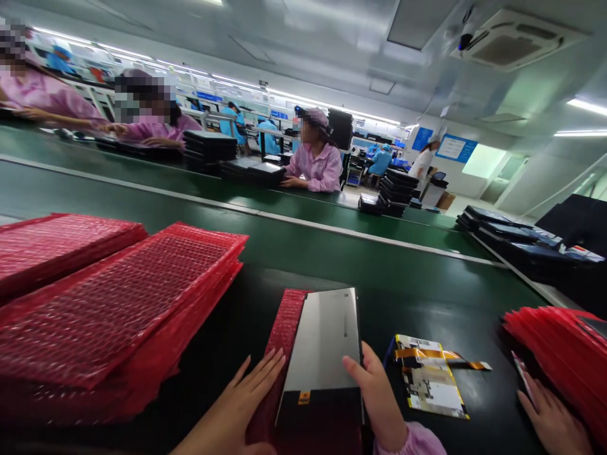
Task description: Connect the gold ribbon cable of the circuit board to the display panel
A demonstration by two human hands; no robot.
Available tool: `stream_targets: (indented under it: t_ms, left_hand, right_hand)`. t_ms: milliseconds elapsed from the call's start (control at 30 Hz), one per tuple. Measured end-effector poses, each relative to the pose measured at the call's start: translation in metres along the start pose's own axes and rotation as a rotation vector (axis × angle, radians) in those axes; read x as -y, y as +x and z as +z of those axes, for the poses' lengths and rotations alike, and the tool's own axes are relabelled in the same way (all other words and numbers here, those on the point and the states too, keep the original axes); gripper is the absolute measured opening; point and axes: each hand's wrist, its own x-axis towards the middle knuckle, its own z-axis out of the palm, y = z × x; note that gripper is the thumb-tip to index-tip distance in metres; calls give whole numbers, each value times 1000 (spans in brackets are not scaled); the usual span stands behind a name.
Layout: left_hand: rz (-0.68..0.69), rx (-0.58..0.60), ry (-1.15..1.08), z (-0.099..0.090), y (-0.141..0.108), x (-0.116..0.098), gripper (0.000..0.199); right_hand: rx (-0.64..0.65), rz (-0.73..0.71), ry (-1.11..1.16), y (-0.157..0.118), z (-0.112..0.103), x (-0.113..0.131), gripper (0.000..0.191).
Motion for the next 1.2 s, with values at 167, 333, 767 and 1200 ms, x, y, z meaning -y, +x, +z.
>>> stream_targets:
  t_ms: [167,333,767,1200]
  left_hand:
    - [74,-103,-10,20,7,13,129]
    - [243,-292,-10,43,16,31,140]
    - [271,-422,84,52,14,32,150]
    - [311,-461,46,57,16,36,149]
  right_hand:
    - [-58,-6,41,-7,-7,9,50]
    - [34,30,11,-8,4,-3,51]
    - [51,68,-3,-3,1,-32,55]
    - [-12,54,-71,-1,-1,-36,56]
